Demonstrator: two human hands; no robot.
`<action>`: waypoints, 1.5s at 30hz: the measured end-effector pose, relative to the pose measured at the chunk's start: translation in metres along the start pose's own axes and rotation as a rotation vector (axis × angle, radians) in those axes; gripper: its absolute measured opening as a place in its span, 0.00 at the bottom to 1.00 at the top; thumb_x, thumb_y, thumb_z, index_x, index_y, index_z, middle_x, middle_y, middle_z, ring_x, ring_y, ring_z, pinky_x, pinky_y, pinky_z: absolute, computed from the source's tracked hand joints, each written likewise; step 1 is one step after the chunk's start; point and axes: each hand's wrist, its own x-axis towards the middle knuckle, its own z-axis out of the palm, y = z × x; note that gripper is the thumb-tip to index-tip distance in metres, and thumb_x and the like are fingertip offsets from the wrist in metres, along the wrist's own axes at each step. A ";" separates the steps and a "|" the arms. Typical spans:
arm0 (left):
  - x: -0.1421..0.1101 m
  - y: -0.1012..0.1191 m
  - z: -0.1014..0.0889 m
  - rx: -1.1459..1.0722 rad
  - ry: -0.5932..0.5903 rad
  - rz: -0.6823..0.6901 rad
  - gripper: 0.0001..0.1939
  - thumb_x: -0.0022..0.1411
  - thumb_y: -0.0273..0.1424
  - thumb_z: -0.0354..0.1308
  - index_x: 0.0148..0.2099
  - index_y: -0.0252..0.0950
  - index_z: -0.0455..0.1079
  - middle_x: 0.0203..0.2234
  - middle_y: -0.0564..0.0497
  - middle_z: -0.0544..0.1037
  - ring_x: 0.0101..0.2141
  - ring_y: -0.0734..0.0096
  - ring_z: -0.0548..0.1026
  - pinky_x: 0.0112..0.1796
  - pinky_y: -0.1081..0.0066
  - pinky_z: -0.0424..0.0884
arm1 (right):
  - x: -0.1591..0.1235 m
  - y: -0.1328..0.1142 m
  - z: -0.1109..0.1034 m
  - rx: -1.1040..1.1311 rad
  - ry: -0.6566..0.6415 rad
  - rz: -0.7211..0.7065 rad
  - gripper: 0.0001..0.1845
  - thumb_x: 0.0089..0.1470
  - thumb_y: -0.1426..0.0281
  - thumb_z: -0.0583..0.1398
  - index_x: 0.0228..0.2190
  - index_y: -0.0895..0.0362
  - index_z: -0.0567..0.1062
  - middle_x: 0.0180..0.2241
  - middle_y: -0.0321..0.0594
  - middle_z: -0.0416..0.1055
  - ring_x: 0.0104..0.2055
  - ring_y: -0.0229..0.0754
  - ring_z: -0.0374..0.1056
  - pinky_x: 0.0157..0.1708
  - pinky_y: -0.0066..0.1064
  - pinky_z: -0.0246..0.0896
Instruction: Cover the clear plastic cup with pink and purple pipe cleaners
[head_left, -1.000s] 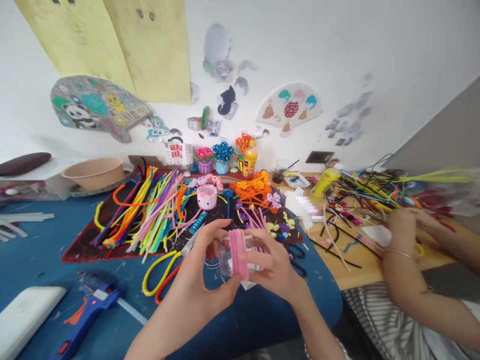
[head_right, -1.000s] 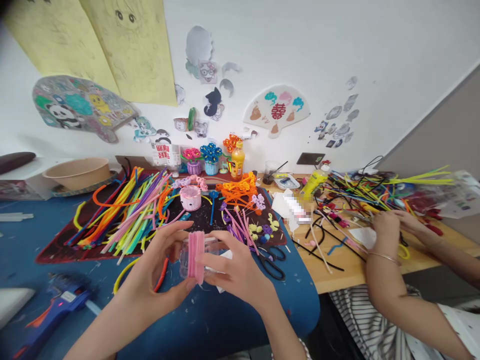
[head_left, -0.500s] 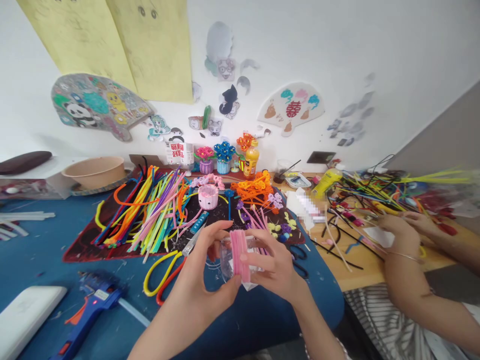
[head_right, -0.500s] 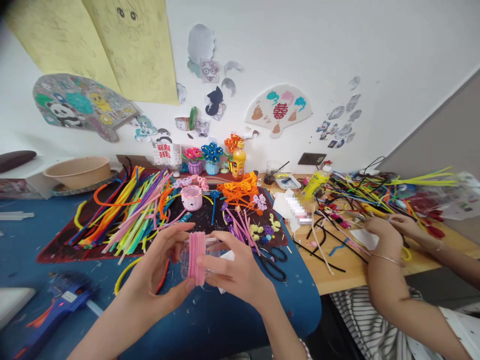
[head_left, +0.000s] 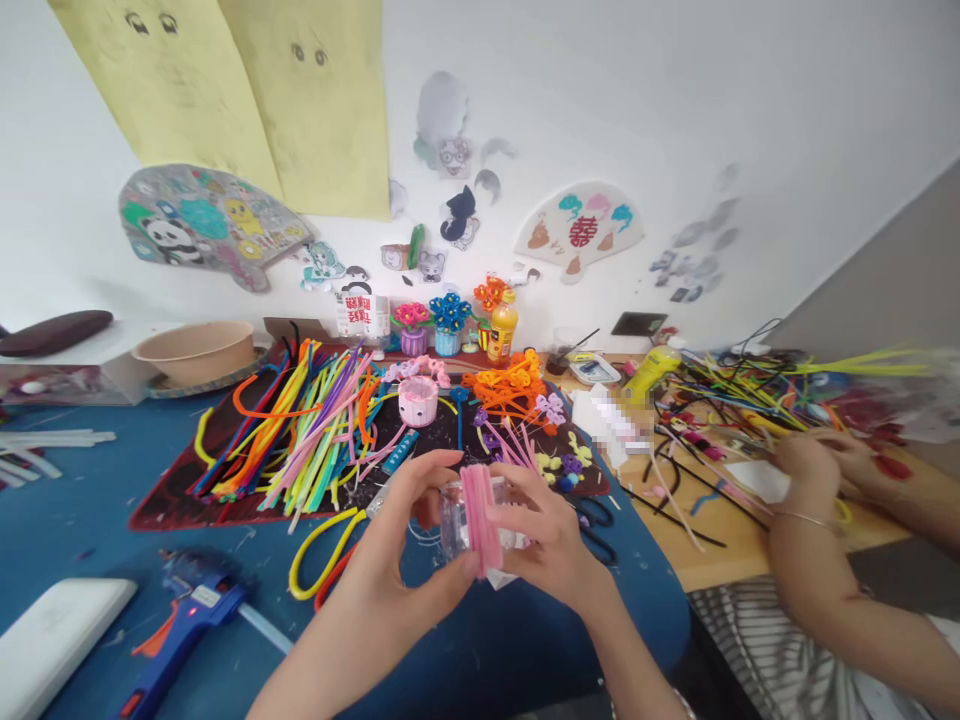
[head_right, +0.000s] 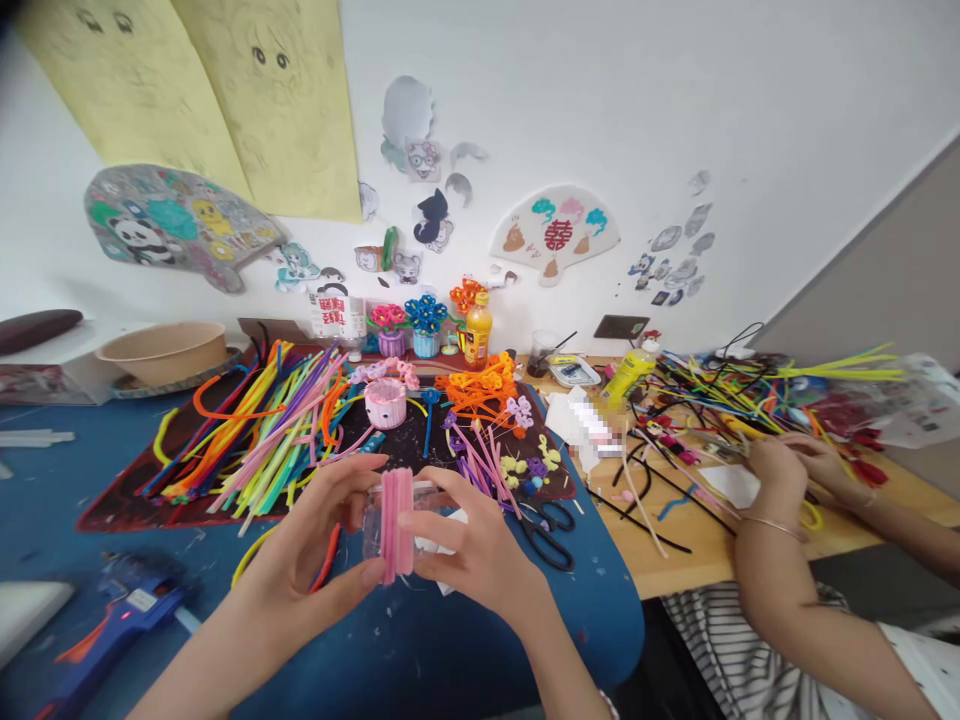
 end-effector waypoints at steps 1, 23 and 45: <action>0.000 0.000 0.001 0.019 0.010 0.007 0.30 0.64 0.32 0.60 0.63 0.58 0.54 0.52 0.54 0.66 0.48 0.66 0.65 0.51 0.66 0.65 | 0.000 -0.001 0.000 0.001 0.006 -0.001 0.17 0.63 0.64 0.61 0.53 0.46 0.67 0.52 0.45 0.68 0.48 0.43 0.73 0.41 0.33 0.74; -0.033 0.045 0.023 0.210 0.050 0.135 0.32 0.60 0.32 0.65 0.61 0.55 0.55 0.42 0.56 0.72 0.37 0.70 0.68 0.41 0.69 0.67 | -0.023 -0.047 -0.028 0.007 -0.063 0.045 0.21 0.62 0.66 0.61 0.56 0.48 0.71 0.53 0.46 0.66 0.52 0.46 0.71 0.48 0.34 0.72; -0.031 0.041 0.014 0.603 0.128 0.496 0.49 0.52 0.28 0.65 0.70 0.51 0.44 0.40 0.53 0.77 0.28 0.71 0.73 0.34 0.71 0.72 | -0.006 -0.060 -0.029 0.062 -0.054 0.001 0.19 0.66 0.61 0.57 0.55 0.52 0.73 0.49 0.46 0.67 0.45 0.42 0.74 0.46 0.29 0.73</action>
